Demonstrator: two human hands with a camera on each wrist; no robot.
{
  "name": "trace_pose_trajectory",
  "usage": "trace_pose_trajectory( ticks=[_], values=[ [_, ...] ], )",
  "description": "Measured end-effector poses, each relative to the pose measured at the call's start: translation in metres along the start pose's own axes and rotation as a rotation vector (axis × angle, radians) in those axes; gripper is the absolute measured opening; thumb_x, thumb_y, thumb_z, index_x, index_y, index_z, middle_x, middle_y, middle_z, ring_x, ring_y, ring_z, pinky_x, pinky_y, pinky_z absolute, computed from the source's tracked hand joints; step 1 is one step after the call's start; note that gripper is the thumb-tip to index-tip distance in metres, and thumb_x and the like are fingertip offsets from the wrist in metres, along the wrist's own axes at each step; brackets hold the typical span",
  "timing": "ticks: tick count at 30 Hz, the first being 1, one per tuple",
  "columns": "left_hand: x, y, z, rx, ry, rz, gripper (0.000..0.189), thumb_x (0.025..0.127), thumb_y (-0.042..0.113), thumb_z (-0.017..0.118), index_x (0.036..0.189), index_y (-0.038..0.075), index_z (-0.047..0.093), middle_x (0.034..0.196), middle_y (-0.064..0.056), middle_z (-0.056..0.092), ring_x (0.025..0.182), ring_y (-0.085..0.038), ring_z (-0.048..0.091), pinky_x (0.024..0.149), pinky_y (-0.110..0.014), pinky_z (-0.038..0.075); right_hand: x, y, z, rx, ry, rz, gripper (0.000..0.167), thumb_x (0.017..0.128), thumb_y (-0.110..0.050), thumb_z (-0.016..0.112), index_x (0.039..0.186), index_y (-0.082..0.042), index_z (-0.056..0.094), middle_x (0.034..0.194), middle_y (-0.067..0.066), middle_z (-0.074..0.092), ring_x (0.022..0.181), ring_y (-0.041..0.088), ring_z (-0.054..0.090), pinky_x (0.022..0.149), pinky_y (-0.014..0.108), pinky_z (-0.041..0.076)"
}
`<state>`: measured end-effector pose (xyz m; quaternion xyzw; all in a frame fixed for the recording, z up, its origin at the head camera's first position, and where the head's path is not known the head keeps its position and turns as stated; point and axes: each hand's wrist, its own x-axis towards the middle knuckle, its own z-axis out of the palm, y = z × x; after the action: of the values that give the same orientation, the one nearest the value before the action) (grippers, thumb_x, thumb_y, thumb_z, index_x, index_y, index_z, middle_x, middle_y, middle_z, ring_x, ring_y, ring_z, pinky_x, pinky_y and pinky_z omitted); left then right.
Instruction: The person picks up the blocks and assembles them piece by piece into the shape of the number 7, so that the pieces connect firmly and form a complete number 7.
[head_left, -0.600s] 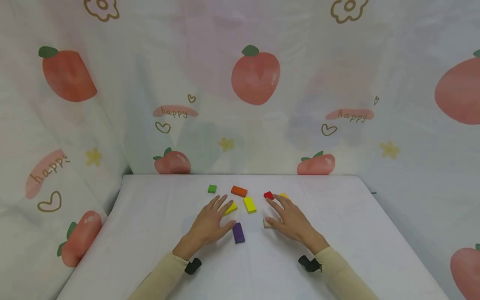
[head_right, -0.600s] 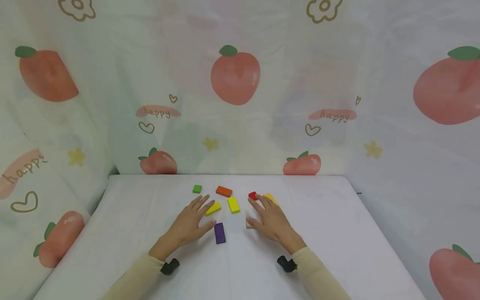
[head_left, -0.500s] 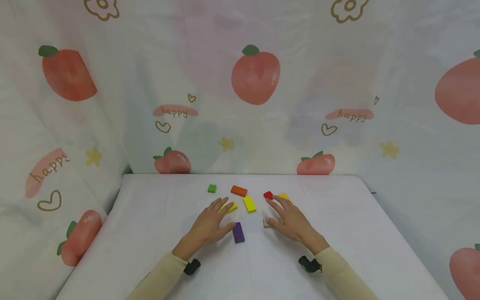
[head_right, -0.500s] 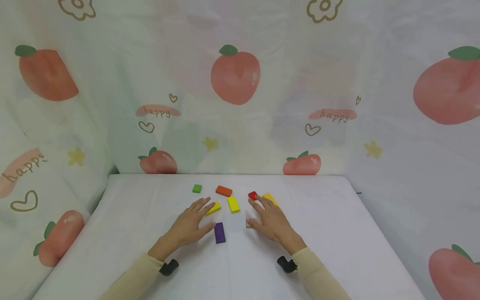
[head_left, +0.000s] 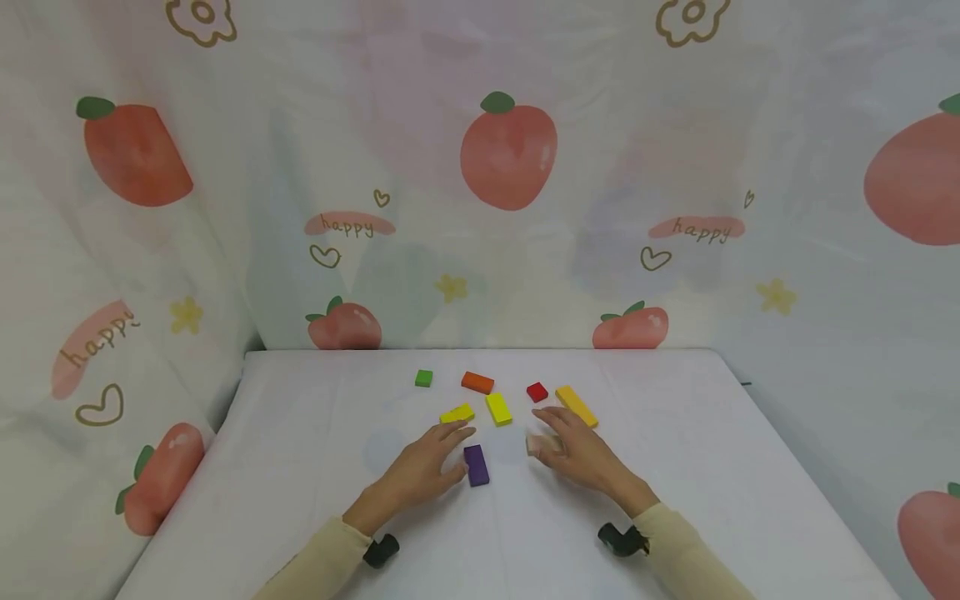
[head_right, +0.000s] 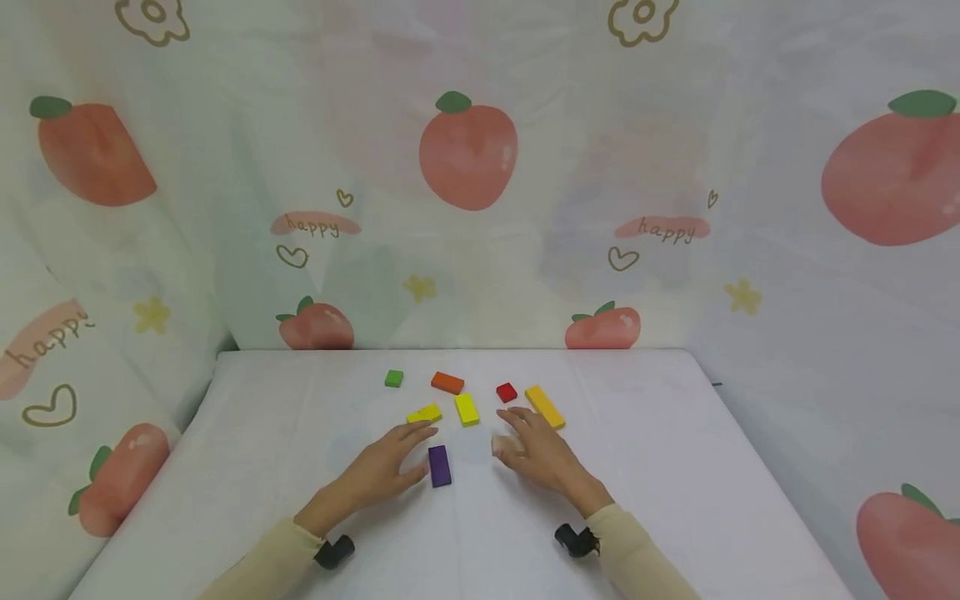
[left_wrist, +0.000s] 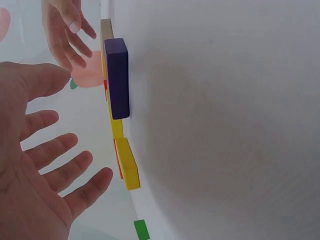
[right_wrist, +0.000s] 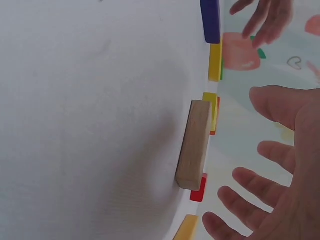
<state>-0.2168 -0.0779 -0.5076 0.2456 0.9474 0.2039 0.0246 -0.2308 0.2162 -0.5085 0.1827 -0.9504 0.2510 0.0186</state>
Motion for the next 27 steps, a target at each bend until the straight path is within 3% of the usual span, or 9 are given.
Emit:
trace_pose_trajectory(
  ticks=[11,19,27],
  values=[
    [0.001,0.004,0.011,-0.171,-0.108,-0.080,0.064,0.088,0.031,0.073,0.145,0.028,0.045,0.151,0.005,0.046,0.140,-0.019,0.044,0.112,-0.045,0.041,-0.002,0.003,0.007,0.053,-0.060,0.065,0.063,0.089,-0.035,0.071,0.146,-0.022,0.047,0.147,0.004,0.048,0.132,0.027,0.047,0.103,0.055,0.046],
    [0.006,0.000,0.011,-0.186,-0.120,-0.093,0.062,0.087,0.021,0.074,0.143,0.028,0.047,0.147,0.007,0.050,0.139,-0.018,0.045,0.112,-0.045,0.040,0.003,0.007,0.008,0.081,-0.044,0.049,0.059,0.089,-0.029,0.072,0.142,-0.018,0.050,0.142,0.005,0.052,0.129,0.025,0.050,0.106,0.051,0.045],
    [0.013,-0.006,0.017,-0.187,-0.134,-0.085,0.059,0.087,0.024,0.074,0.141,0.030,0.051,0.143,0.007,0.054,0.135,-0.017,0.047,0.110,-0.042,0.043,0.005,0.011,0.006,0.147,-0.052,0.133,0.057,0.087,-0.028,0.074,0.139,-0.018,0.052,0.140,0.005,0.054,0.129,0.026,0.051,0.106,0.052,0.044]
  ],
)
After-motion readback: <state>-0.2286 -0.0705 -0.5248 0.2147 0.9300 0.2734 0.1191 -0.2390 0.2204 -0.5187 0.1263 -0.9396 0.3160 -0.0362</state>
